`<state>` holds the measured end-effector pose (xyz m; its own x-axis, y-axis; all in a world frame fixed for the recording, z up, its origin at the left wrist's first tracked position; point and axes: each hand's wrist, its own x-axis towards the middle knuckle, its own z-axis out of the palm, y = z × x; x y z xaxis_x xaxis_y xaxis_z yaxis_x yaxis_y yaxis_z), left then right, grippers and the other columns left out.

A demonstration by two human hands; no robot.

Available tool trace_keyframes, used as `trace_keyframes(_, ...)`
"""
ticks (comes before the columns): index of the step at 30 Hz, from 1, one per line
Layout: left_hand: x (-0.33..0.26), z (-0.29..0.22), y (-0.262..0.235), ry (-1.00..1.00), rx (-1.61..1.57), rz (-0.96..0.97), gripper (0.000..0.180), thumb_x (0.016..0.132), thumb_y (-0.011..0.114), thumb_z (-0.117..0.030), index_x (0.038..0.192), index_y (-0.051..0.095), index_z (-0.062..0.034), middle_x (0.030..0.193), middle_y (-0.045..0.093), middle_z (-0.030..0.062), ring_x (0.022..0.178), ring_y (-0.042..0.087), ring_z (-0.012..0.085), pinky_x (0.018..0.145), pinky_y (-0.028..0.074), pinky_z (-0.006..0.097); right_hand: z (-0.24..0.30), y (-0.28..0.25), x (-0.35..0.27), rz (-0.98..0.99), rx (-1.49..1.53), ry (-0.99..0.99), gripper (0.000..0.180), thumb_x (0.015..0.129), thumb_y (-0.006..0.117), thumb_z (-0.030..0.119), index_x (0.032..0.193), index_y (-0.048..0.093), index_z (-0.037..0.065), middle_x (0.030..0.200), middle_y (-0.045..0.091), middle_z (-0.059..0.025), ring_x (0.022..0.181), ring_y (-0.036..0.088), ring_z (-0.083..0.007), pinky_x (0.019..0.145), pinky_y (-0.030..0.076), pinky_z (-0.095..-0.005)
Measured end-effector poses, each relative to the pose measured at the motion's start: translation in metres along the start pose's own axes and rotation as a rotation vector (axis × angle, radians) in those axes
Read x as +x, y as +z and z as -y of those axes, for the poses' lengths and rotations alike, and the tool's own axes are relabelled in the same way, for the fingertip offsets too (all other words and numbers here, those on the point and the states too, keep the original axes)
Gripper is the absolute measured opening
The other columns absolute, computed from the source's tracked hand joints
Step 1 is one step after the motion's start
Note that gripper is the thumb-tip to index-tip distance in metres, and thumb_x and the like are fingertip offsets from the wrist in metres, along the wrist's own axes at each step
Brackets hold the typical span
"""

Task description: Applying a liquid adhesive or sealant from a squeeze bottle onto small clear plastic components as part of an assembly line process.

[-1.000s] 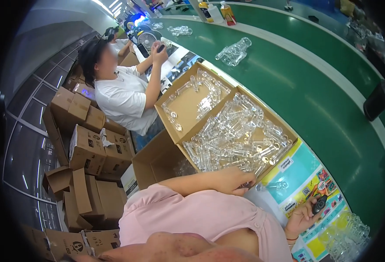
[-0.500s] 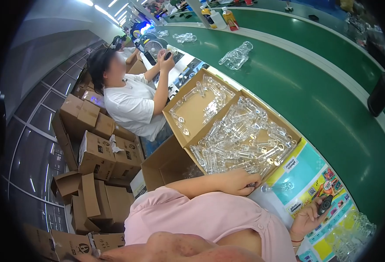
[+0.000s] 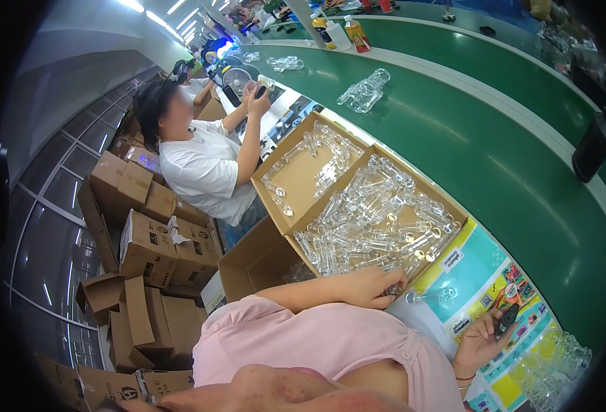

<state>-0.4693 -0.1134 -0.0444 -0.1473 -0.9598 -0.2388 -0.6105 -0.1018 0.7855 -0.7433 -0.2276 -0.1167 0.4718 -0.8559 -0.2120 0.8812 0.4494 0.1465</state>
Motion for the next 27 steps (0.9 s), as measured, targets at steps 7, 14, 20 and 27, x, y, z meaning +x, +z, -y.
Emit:
trace_keyframes(7,-0.0001,-0.0023,-0.0014,-0.003,-0.019,-0.017,0.027,0.075,0.052,-0.013,0.099,0.042,-0.0083,0.066,0.055,0.0166,0.060,0.054,0.0365,0.055,0.040,0.045,-0.0004,0.0002,0.0000,0.015,0.006,0.013,0.041,0.092,0.046,0.030,0.115,0.043,-0.004,0.092,0.050,-0.0120,0.064,0.043,-0.0147,0.053,0.040,-0.0245)
trace_keyframes(14,-0.0022,-0.0025,-0.0027,0.039,-0.026,-0.035,0.018,0.077,0.053,-0.013,0.094,0.047,-0.0083,0.069,0.055,0.0139,0.061,0.055,0.0346,0.056,0.042,0.043,0.0007,-0.0019,-0.0007,0.000,0.007,0.018,0.043,0.092,0.046,0.031,0.117,0.042,-0.004,0.092,0.051,-0.0130,0.063,0.044,-0.0148,0.053,0.040,-0.0240)
trace_keyframes(20,-0.0011,0.0005,0.0024,0.117,-0.012,-0.114,0.012,0.082,0.052,-0.015,0.092,0.050,-0.0087,0.079,0.057,0.0116,0.065,0.056,0.0330,0.057,0.044,0.042,0.0008,-0.0013,0.0002,0.018,0.010,0.028,0.043,0.091,0.046,0.031,0.117,0.043,-0.004,0.093,0.051,-0.0130,0.064,0.044,-0.0147,0.053,0.040,-0.0240)
trace_keyframes(27,-0.0006,0.0053,0.0035,0.133,0.027,-0.141,0.012,0.082,0.052,-0.015,0.093,0.050,-0.0093,0.082,0.055,0.0107,0.069,0.056,0.0317,0.059,0.043,0.041,0.0031,-0.0056,0.0026,0.032,-0.007,0.051,0.041,0.090,0.050,0.025,0.119,0.044,-0.003,0.098,0.053,-0.0132,0.064,0.044,-0.0135,0.052,0.038,-0.0226)
